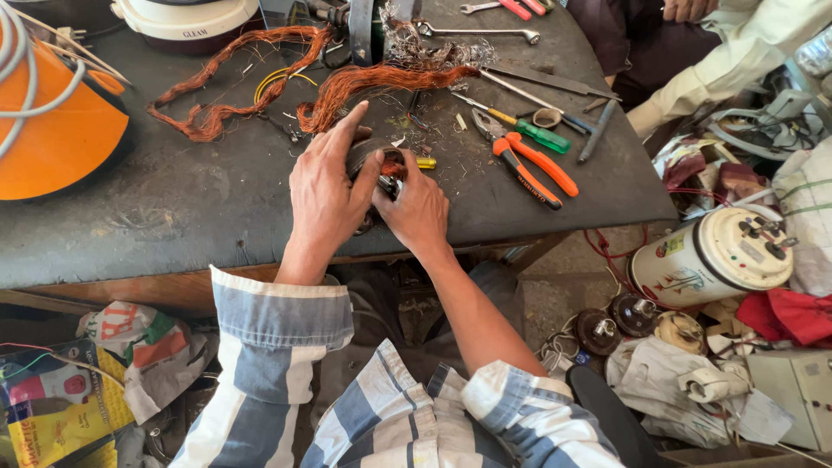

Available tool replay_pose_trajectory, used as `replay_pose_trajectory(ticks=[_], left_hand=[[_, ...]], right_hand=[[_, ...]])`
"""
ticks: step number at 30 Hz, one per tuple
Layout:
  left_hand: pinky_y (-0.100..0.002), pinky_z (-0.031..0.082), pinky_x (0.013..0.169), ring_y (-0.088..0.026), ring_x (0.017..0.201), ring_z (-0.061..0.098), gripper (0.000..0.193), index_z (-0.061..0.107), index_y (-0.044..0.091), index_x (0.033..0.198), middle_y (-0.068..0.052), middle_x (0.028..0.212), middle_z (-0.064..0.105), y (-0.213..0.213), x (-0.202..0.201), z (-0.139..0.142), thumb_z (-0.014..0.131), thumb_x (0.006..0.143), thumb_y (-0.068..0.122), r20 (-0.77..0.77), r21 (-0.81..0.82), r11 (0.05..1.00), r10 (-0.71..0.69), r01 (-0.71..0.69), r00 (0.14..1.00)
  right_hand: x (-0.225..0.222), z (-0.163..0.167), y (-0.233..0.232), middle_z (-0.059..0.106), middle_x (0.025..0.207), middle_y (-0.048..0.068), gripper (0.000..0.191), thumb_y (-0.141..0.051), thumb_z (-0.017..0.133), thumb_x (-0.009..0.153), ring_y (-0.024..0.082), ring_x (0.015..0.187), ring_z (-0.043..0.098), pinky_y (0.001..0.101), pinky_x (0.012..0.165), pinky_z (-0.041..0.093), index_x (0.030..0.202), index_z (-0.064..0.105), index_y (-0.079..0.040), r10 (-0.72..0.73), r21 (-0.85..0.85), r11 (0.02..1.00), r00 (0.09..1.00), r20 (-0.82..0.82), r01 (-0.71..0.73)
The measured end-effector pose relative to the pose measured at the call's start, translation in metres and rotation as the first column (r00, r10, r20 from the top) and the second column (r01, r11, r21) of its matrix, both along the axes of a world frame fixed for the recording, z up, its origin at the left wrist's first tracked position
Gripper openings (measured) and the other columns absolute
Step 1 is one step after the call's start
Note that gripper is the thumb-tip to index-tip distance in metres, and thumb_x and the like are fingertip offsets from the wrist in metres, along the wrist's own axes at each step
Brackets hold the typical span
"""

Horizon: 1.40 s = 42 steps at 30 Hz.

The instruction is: The person removes copper windings from a motor stator by hand and with tools. They use a screwdriver to pry and loosen the coils, then use pliers to pull and cut the wires, placing the removed copper on the workbench.

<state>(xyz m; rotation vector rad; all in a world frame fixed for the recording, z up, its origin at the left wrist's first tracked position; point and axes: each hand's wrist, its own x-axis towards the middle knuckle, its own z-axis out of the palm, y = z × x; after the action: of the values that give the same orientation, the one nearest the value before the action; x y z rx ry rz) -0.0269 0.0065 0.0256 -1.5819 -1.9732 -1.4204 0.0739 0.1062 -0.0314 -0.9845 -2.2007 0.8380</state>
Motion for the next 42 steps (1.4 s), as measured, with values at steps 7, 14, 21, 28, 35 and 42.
replay_pose_trajectory(ticks=[7, 14, 21, 28, 35, 42], left_hand=[[-0.044, 0.053, 0.088, -0.032, 0.103, 0.069, 0.054, 0.055, 0.009, 0.148, -0.009, 0.113, 0.075, 0.004, -0.001, 0.002, 0.070, 0.097, 0.022, -0.004, -0.035, 0.999, 0.026, -0.026, 1.000], [-0.049, 0.052, 0.084, -0.035, 0.097, 0.068, 0.059, 0.057, 0.010, 0.144, -0.010, 0.104, 0.076, 0.022, -0.006, 0.012, 0.073, 0.089, 0.026, 0.002, -0.160, 0.984, 0.074, -0.072, 0.997], [-0.055, 0.051, 0.080, -0.045, 0.097, 0.066, 0.046, 0.066, 0.008, 0.124, -0.025, 0.097, 0.071, 0.075, -0.022, 0.021, 0.073, 0.085, 0.031, -0.125, -0.390, 0.908, 0.115, -0.155, 0.985], [-0.057, 0.051, 0.084, -0.048, 0.099, 0.065, 0.033, 0.069, 0.005, 0.107, -0.027, 0.104, 0.068, 0.113, -0.028, 0.019, 0.067, 0.081, 0.024, -0.194, -0.522, 0.839, 0.055, -0.150, 0.980], [-0.056, 0.052, 0.091, -0.047, 0.106, 0.066, 0.033, 0.068, 0.005, 0.113, -0.026, 0.109, 0.069, 0.120, -0.026, 0.025, 0.063, 0.085, 0.021, -0.171, -0.636, 0.762, 0.011, -0.119, 0.985], [-0.058, 0.050, 0.085, -0.050, 0.101, 0.064, 0.051, 0.056, 0.009, 0.130, -0.029, 0.105, 0.066, 0.110, -0.018, 0.035, 0.067, 0.082, 0.024, -0.170, -0.618, 0.776, 0.019, -0.122, 0.985]], right_hand=[[0.025, -0.010, 0.010, 0.062, 0.144, 0.019, 0.062, -0.010, 0.055, 0.095, 0.031, 0.136, 0.061, 0.0421, 0.117, 0.046, 0.156, 0.043, -0.006, 0.271, 0.052, 0.953, 0.764, -0.586, -0.298], [0.100, -0.053, 0.041, 0.061, 0.144, 0.016, 0.052, -0.001, 0.058, 0.099, 0.022, 0.127, 0.062, 0.0379, 0.114, 0.049, 0.150, 0.049, -0.002, 0.120, -0.040, 0.978, 0.703, -0.701, -0.207], [0.322, -0.077, 0.141, 0.067, 0.133, 0.013, 0.040, 0.010, 0.056, 0.095, 0.023, 0.120, 0.068, 0.0389, 0.106, 0.055, 0.134, 0.057, 0.002, -0.425, -0.084, 0.696, 0.315, -0.848, 0.713], [0.401, -0.077, 0.133, 0.045, 0.165, 0.013, 0.075, 0.021, 0.053, 0.093, 0.027, 0.154, 0.042, 0.0426, 0.132, 0.032, 0.162, 0.043, -0.008, -0.467, 0.288, 0.588, 0.608, -0.642, 0.756], [0.307, -0.061, 0.112, 0.054, 0.150, 0.017, 0.063, 0.010, 0.065, 0.093, 0.029, 0.131, 0.057, 0.0408, 0.108, 0.052, 0.153, 0.051, -0.005, -0.471, 0.280, 0.746, 0.775, -0.421, 0.605], [0.242, -0.022, 0.058, 0.068, 0.121, 0.012, 0.039, -0.002, 0.060, 0.097, 0.025, 0.109, 0.066, 0.0377, 0.098, 0.054, 0.136, 0.066, -0.005, -0.360, 0.163, 0.883, 0.858, -0.367, 0.440]])
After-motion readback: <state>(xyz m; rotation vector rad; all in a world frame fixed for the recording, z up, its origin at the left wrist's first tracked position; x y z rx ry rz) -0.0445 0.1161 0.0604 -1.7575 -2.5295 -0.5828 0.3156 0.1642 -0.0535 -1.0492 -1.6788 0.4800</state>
